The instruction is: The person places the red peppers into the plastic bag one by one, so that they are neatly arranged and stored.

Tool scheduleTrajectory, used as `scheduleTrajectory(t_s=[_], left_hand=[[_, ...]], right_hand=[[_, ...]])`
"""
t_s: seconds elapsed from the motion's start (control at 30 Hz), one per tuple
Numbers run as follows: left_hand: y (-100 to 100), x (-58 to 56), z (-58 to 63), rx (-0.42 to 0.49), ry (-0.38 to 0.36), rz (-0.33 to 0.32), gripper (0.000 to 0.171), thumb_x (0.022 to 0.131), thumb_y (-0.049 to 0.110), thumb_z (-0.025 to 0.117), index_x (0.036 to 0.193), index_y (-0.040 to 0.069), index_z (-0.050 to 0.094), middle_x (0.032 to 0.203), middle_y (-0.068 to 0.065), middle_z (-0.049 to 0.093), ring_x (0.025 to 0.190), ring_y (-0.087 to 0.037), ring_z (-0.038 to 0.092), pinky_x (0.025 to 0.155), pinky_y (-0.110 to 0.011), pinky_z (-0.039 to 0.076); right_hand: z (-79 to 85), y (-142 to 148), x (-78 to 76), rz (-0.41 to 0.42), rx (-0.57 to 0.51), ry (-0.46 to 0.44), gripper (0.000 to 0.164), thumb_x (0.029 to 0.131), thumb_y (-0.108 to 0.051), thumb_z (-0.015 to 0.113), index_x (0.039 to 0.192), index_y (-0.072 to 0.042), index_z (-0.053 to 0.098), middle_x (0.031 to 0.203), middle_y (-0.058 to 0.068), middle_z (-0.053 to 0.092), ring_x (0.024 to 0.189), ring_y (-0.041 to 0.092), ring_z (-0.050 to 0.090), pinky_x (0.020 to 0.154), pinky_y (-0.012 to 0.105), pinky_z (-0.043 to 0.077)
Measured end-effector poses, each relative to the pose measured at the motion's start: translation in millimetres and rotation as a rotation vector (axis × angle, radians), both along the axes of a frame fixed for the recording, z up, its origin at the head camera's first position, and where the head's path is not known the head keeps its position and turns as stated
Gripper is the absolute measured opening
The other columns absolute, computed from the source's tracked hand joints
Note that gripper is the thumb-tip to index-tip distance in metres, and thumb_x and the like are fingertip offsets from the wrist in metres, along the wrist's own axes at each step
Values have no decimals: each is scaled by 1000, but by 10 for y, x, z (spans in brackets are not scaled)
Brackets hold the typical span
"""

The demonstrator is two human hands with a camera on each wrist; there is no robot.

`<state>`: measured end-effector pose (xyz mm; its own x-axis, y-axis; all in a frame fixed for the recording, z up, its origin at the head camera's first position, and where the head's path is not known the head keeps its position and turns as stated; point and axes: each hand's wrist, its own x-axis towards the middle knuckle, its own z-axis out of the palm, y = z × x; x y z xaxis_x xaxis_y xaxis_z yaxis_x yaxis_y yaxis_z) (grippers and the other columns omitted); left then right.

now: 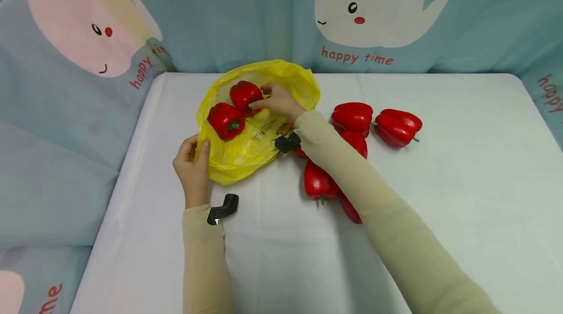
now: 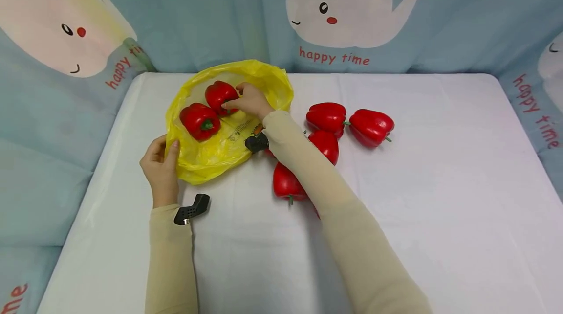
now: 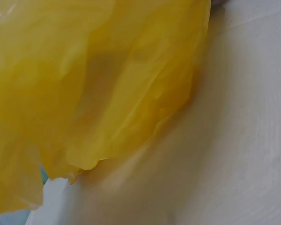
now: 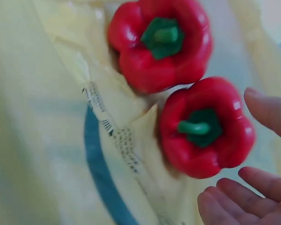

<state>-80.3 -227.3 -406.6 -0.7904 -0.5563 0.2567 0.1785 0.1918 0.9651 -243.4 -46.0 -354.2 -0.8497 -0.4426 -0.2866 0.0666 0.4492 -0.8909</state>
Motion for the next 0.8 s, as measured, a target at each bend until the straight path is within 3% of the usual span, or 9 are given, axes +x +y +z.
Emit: scheduleTrajectory(t_s=[0.33, 0.57, 0.7, 0.8], left_hand=[[21, 13, 3, 25, -8, 2, 25, 91, 10, 64, 108, -8, 65, 100, 4, 66, 97, -15, 58, 93, -25, 45], [37, 4, -8, 51, 0, 0, 19, 90, 8, 65, 105, -4, 68, 99, -1, 66, 95, -16, 57, 89, -24, 46], [49, 3, -10, 59, 0, 5, 20, 91, 9, 64, 106, -5, 67, 100, -1, 66, 94, -17, 57, 87, -23, 47], [56, -1, -11, 63, 2, 10, 22, 91, 9, 64, 107, -7, 66, 101, 0, 66, 94, -17, 57, 87, -23, 47]], right_hand=[[242, 455, 233, 16, -116, 1, 58, 89, -21, 68, 138, -1, 45, 140, 12, 46, 124, 20, 46, 100, 27, 40], [339, 850, 463, -15, -211, 60, 47, 89, -17, 67, 132, -4, 53, 132, 6, 54, 123, 21, 49, 95, 31, 45], [402, 1093, 592, -27, -226, 79, 46, 89, -18, 67, 131, -6, 54, 132, 5, 55, 116, 21, 53, 84, 28, 49], [415, 1277, 674, -49, -217, 80, 45, 89, -22, 67, 131, -9, 55, 132, 6, 54, 113, 23, 53, 77, 32, 50]])
